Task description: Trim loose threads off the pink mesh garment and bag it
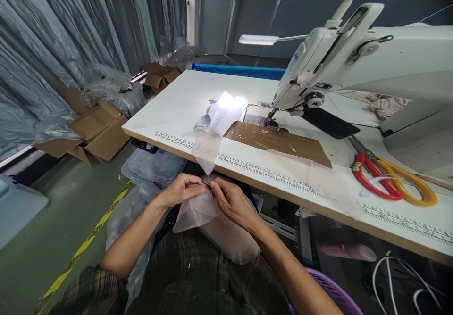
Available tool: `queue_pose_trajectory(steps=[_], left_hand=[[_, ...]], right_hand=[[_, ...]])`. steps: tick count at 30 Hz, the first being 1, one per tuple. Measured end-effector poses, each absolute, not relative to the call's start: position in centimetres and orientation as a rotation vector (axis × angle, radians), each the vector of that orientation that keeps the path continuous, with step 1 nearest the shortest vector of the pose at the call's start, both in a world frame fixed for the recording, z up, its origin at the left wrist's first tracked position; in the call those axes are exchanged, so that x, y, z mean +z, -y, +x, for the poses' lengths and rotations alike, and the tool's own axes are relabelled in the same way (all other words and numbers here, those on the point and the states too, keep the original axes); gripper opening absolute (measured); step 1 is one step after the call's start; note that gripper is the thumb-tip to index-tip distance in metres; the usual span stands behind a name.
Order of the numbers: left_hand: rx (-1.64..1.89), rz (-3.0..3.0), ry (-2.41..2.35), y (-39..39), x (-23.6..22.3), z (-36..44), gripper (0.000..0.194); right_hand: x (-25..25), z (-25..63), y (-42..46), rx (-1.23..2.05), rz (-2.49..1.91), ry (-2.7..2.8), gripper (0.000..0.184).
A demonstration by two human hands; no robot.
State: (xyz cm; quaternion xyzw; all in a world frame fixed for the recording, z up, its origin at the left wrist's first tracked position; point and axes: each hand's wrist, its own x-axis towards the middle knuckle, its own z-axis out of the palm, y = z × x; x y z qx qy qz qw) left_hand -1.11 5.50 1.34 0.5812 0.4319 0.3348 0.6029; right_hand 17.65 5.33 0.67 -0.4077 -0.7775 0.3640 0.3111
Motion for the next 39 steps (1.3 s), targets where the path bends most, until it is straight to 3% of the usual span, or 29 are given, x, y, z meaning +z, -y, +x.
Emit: queue_pose_trajectory(steps=[5, 11, 17, 19, 24, 30, 39], left_hand=[[0.747, 1.395, -1.020, -5.4, 1.3, -1.1, 0.029], [0.601, 1.430, -0.985, -4.4, 2.1, -0.6, 0.033], [0.154, 1.611, -0.770, -4.3, 2.9, 0.2, 0.028], [0.130, 1.700, -0.766, -5.1, 2.4, 1.0, 0.028], [0.490, 1.981, -1.104, -7.2, 0.3, 3.9, 0.030], [0.574, 2.030, -1.278, -7.1, -1.0, 3.2, 0.046], [1.180, 1.394, -1.331, -7.8, 1.9, 0.1, 0.053]], right_hand=[[0.2, 17.6, -4.9, 1.010, -1.180, 1.954, 0.038], [0.2, 18.3, -1.1, 1.334, -1.091, 1.695, 0.034], [-0.1, 21.2, 2.8, 1.711, -1.113, 1.513, 0.037], [-0.9, 22.7, 3.1, 1.587, -1.204, 1.478, 0.038], [-3.7, 25.5, 2.3, 1.099, -1.502, 1.446, 0.038], [-4.6, 27.0, 2.0, 0.852, -1.830, 1.505, 0.042], [-1.3, 25.2, -0.7, 0.805, -1.490, 1.447, 0.040]])
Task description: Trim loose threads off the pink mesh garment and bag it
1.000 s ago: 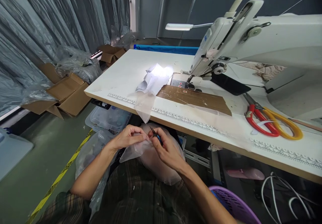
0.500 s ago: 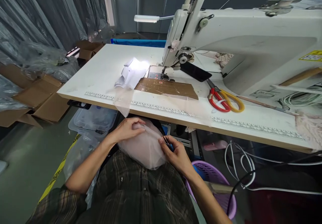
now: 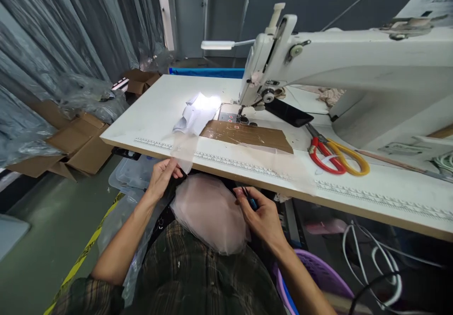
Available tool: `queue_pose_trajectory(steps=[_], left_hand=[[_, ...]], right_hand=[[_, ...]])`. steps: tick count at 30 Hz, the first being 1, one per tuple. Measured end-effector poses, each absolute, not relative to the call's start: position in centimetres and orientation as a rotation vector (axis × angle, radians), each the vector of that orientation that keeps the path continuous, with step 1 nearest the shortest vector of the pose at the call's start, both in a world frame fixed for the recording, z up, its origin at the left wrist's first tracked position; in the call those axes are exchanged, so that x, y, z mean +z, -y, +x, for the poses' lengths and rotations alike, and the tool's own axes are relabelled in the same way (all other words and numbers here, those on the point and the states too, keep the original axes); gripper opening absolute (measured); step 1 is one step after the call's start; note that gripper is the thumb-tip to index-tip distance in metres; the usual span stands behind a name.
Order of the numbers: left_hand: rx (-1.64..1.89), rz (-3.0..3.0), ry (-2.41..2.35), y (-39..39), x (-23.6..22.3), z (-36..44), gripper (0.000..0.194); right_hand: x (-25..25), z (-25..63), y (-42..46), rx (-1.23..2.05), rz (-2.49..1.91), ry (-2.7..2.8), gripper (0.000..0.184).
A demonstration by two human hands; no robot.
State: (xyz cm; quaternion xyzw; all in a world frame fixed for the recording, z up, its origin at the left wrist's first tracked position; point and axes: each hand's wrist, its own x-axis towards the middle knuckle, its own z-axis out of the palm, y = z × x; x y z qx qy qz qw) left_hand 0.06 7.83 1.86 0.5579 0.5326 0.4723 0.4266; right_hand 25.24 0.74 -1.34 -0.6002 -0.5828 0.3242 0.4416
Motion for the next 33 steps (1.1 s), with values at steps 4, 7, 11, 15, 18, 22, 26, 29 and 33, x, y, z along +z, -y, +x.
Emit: queue_pose_trajectory(steps=[4, 7, 11, 15, 18, 22, 26, 29, 33], left_hand=[[1.236, 1.236, -1.422, -8.2, 2.3, 1.1, 0.051], [1.156, 1.204, -1.313, -6.6, 1.1, 1.7, 0.046], [0.981, 1.175, -1.171, -3.3, -1.4, 2.1, 0.049], [0.872, 1.229, -1.141, -1.4, -2.8, 2.0, 0.054], [0.764, 1.344, -1.208, -1.0, -3.0, 1.2, 0.060], [1.154, 1.697, -1.533, -0.9, -1.9, -0.1, 0.047], [1.513, 1.990, -1.519, -2.1, 0.4, -0.8, 0.013], [1.323, 2.094, -1.266, -4.0, 1.5, -0.4, 0.019], [1.005, 1.835, -1.001, -6.1, 1.1, 0.6, 0.033]], right_hand=[[-1.2, 22.1, -3.2, 1.041, -1.372, 1.405, 0.052], [-1.2, 19.9, -4.4, 1.174, -1.292, 1.349, 0.057], [-0.6, 18.4, -4.7, 1.266, -1.197, 1.356, 0.060], [-0.1, 17.9, -4.5, 1.286, -1.150, 1.348, 0.051], [-0.2, 18.1, -4.3, 1.258, -1.169, 1.351, 0.046], [-0.1, 18.7, -4.0, 1.154, -1.207, 1.462, 0.041], [0.5, 19.1, -3.7, 1.081, -1.169, 1.599, 0.038], [0.7, 19.0, -3.6, 1.151, -1.118, 1.637, 0.036], [0.8, 19.1, -3.4, 1.269, -1.040, 1.690, 0.035]])
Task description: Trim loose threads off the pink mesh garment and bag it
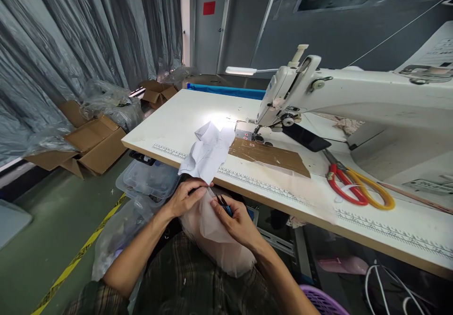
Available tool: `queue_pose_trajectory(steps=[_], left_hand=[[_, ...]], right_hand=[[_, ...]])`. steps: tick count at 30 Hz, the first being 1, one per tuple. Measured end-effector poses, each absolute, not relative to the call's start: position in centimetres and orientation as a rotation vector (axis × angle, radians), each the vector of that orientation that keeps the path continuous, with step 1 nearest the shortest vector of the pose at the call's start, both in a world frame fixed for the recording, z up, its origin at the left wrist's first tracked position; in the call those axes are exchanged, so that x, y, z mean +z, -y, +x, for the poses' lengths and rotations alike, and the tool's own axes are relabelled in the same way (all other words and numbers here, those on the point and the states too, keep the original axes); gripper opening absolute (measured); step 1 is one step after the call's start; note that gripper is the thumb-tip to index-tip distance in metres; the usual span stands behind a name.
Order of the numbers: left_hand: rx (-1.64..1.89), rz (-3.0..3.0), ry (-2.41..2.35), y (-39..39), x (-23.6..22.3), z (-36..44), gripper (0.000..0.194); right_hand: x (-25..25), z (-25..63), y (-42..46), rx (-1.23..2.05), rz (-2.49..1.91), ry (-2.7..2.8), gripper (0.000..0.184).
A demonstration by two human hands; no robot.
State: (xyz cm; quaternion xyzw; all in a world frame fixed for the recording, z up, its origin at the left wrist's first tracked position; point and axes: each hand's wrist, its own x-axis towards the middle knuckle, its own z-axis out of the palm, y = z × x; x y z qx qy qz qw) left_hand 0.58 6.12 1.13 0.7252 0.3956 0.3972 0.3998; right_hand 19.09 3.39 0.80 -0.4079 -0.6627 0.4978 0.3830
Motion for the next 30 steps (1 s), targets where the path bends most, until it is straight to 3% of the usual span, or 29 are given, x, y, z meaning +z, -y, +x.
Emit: queue_pose_trajectory(steps=[7, 11, 19, 22, 30], left_hand=[[0.963, 1.392, -0.897, -6.7, -0.8, 0.5, 0.036], [0.825, 1.455, -1.122, -6.6, -0.3, -0.7, 0.038], [0.743, 1.523, -1.136, -6.2, 1.0, -1.9, 0.037], [0.754, 1.523, -1.080, -5.9, 1.3, -2.0, 0.034], [0.754, 1.465, -1.018, -5.7, 1.3, -2.3, 0.028]], right_hand=[[0.2, 20.4, -3.5, 1.295, -1.076, 1.712, 0.039], [-0.2, 20.9, -4.0, 1.255, -1.165, 1.831, 0.041], [0.6, 19.9, -4.6, 0.949, -1.223, 1.986, 0.040], [0.6, 19.3, -4.7, 0.939, -1.180, 2.025, 0.048], [1.3, 18.2, -5.0, 0.940, -1.018, 2.171, 0.042]])
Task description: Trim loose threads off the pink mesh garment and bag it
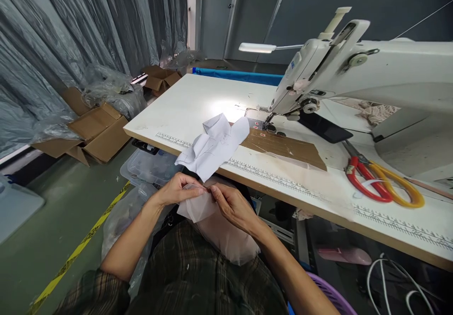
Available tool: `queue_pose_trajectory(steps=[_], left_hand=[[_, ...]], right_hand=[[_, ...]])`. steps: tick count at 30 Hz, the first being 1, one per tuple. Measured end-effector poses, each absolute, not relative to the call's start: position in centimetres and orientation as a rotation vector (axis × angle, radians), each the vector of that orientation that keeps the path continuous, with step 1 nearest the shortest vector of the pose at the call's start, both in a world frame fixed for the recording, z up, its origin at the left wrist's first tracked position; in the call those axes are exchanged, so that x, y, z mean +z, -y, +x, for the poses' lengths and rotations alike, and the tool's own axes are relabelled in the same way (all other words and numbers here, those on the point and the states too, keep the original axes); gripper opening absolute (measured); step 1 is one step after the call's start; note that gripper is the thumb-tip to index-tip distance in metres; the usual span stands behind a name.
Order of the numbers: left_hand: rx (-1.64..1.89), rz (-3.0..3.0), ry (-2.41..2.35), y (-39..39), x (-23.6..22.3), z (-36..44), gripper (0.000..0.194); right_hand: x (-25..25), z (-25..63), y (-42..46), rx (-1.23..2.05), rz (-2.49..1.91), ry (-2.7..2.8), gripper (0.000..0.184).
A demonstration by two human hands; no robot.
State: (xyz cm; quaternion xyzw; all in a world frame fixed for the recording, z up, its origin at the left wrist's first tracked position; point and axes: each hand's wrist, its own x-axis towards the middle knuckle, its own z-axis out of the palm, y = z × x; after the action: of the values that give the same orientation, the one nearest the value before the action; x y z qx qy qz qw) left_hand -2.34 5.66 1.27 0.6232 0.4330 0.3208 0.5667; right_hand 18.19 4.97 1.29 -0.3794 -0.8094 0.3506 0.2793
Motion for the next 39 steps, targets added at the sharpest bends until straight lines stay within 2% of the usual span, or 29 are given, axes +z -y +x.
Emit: queue_pose_trajectory(steps=[7, 15, 19, 24, 28, 39], left_hand=[[0.750, 1.465, -1.013, -5.8, 0.9, -2.7, 0.030], [0.737, 1.385, -0.971, -5.2, 1.4, -2.7, 0.033], [0.678, 1.390, -0.905, -4.6, 1.6, -2.3, 0.033], [0.631, 1.382, -0.901, -4.2, 1.6, -1.3, 0.038], [0.614, 1.301, -0.911, -3.9, 1.6, -0.9, 0.043], [0.586, 1.311, -0.899, -3.7, 1.5, -0.9, 0.037]], right_hand=[[1.4, 17.7, -5.5, 0.899, -0.966, 2.175, 0.041], [0.5, 18.2, -4.9, 0.867, -1.148, 2.020, 0.043], [0.7, 18.8, -3.6, 1.030, -0.909, 1.920, 0.029], [1.5, 18.6, -2.9, 1.146, -0.798, 1.825, 0.021], [1.7, 18.4, -2.4, 1.170, -0.854, 1.755, 0.027], [0.7, 18.4, -1.6, 1.345, -0.998, 1.427, 0.042]])
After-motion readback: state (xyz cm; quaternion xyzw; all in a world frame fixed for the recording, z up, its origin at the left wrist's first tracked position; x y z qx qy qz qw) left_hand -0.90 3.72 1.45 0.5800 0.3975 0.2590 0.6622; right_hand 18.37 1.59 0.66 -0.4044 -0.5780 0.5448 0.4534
